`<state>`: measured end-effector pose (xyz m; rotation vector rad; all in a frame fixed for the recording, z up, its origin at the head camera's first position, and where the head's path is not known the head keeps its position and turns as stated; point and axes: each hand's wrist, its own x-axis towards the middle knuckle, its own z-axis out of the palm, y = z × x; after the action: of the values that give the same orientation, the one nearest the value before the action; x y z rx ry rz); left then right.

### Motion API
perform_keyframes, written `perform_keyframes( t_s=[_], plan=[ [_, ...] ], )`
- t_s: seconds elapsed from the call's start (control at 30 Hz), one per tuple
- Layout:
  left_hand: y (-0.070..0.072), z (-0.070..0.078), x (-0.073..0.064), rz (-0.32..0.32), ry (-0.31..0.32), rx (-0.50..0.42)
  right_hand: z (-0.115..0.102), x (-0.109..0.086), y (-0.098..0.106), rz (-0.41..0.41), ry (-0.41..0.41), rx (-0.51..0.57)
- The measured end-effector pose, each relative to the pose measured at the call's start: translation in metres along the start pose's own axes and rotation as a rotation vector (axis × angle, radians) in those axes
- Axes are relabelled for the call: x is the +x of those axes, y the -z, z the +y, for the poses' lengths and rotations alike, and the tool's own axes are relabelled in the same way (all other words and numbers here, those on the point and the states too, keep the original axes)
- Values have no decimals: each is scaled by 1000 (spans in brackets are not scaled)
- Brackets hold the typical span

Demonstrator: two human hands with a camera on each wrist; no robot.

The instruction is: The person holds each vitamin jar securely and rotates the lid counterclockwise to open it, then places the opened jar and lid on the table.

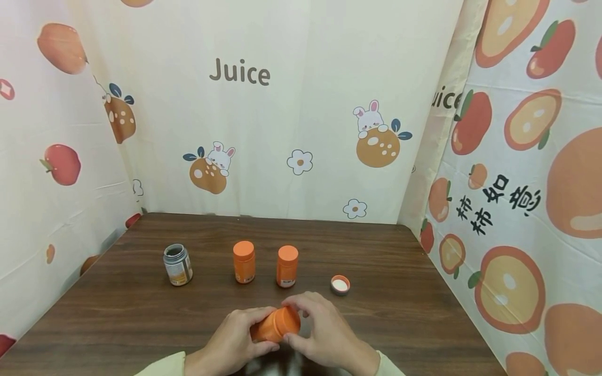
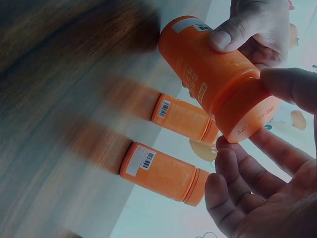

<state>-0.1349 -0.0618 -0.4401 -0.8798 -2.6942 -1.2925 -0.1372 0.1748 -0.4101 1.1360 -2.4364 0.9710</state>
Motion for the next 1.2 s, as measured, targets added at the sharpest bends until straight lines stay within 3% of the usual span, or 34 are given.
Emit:
perform_keyframes(
  t_s=[0.27, 0.53, 0.7, 0.9, 1.2],
  plan=[
    [0, 0, 0, -8, 5, -3, -1, 1, 2, -37, -1, 29],
    [-1, -1, 0, 8, -11, 7, 0, 1, 2, -16, 83, 17],
    [-1, -1, 0, 8, -12, 4, 0, 1, 2, -13, 89, 1],
    [-1, -1, -1, 17, -27, 7, -3, 1, 3, -29, 12, 56],
    [0, 0, 0, -12, 25, -18, -5, -1, 0, -7, -206, -15]
  ],
)
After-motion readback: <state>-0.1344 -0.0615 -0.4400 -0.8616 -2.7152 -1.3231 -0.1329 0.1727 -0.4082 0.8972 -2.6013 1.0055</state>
